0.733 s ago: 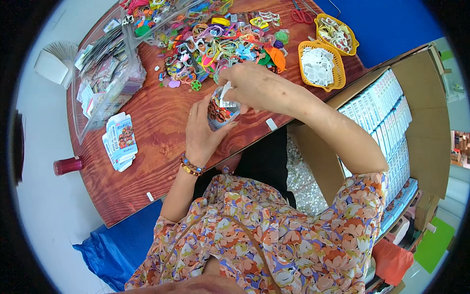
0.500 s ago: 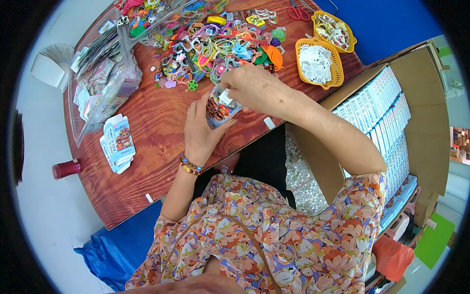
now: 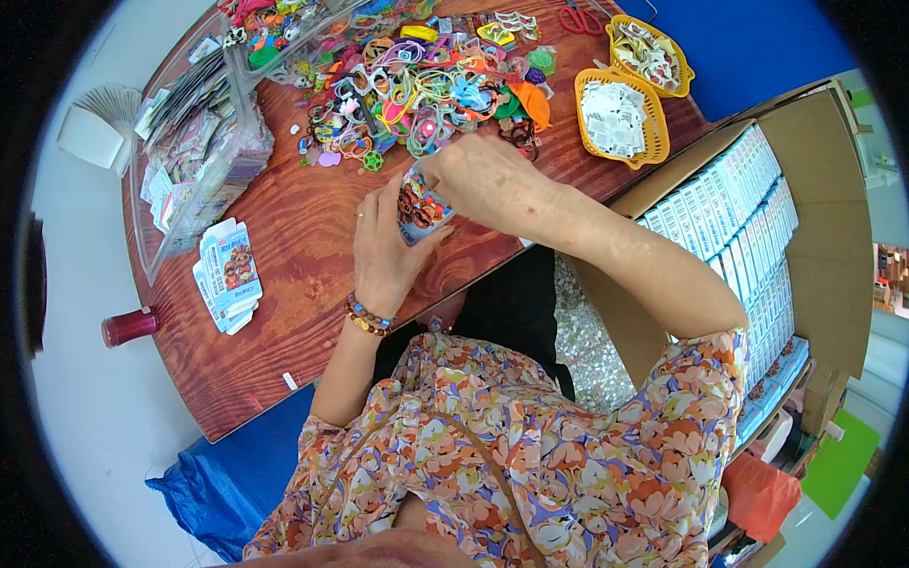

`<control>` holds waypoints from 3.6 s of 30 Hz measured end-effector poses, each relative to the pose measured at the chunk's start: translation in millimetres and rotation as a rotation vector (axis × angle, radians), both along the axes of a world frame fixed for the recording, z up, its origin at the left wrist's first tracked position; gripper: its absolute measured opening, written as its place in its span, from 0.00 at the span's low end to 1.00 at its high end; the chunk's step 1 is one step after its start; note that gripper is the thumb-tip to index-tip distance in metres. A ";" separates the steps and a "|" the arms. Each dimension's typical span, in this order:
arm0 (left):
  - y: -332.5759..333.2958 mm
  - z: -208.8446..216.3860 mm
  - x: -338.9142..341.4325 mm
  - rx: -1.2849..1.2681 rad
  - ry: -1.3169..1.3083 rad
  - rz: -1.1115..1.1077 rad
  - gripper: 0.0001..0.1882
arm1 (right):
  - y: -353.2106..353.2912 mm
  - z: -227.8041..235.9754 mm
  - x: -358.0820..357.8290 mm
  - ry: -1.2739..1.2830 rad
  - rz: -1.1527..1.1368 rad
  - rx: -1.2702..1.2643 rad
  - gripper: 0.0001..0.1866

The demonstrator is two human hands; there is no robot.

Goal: The person is filling small toy-themed boxes with stickers and then organizing them into a large cardboard shipping container.

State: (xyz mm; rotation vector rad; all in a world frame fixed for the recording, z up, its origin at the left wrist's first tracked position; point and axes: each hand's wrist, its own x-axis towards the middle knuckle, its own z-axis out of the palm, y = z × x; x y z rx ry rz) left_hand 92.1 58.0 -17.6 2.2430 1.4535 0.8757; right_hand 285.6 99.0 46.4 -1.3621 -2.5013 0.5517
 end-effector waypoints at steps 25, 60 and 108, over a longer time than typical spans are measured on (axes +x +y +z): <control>-17.2 -6.2 -39.7 -0.170 -0.221 0.103 0.42 | 100.0 -10.6 293.8 -0.315 -0.924 -0.088 0.10; -16.3 -5.6 -36.7 0.042 -0.208 0.144 0.44 | 29.3 43.3 5.8 0.527 -0.045 -0.127 0.05; -29.0 20.2 -72.1 -0.125 -0.696 -0.073 0.24 | -37.2 -33.4 -53.2 1.263 0.004 -0.454 0.13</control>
